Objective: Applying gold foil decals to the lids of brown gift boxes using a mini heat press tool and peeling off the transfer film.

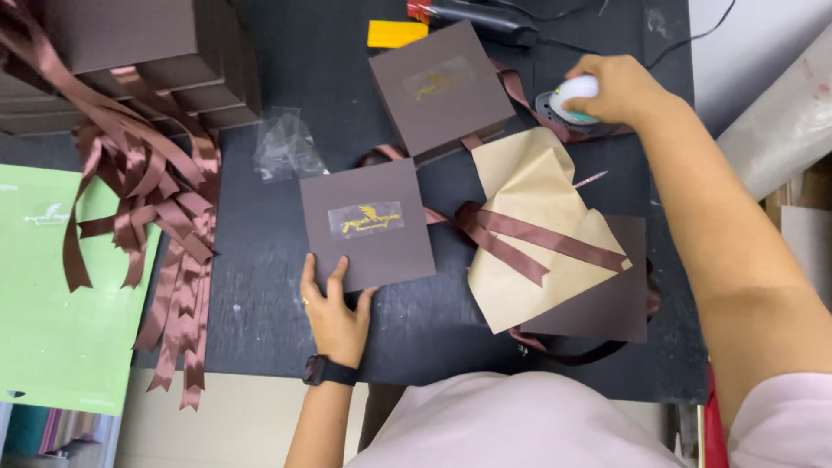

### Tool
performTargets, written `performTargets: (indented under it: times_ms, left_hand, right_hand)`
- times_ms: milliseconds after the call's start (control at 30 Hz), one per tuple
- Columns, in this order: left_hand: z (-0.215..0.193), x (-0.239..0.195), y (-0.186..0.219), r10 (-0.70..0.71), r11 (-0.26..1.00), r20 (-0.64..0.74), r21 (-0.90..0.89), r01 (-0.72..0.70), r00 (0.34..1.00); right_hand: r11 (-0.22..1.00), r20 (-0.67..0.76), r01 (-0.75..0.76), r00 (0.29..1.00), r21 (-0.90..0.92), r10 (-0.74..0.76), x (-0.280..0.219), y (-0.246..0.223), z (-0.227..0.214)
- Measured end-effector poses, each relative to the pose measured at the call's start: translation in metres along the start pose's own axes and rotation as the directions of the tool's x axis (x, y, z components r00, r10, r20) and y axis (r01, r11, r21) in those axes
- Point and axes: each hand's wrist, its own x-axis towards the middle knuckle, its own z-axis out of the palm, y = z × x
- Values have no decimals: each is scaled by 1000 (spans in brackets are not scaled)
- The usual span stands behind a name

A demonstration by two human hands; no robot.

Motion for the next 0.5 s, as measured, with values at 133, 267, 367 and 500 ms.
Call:
performTargets:
  times_ms: [133, 267, 367, 500]
  left_hand:
    - [-2, 10, 6, 7, 999, 16, 47, -8, 1000]
    - [-1, 18, 12, 25, 997, -11, 80, -24, 1000]
    - [0, 21, 13, 29, 998, -7, 63, -29, 1000]
    - [-2, 26, 13, 33, 999, -7, 13, -33, 999]
  right_hand:
    - [998, 9, 32, 999, 55, -32, 4, -13, -2]
    - [993, -39, 100, 994, -56, -103, 4, -11, 6]
    - [943, -212, 292, 923, -161, -322, -37, -38, -3]
    - [872, 90, 480, 868, 95, -488, -96, -87, -1]
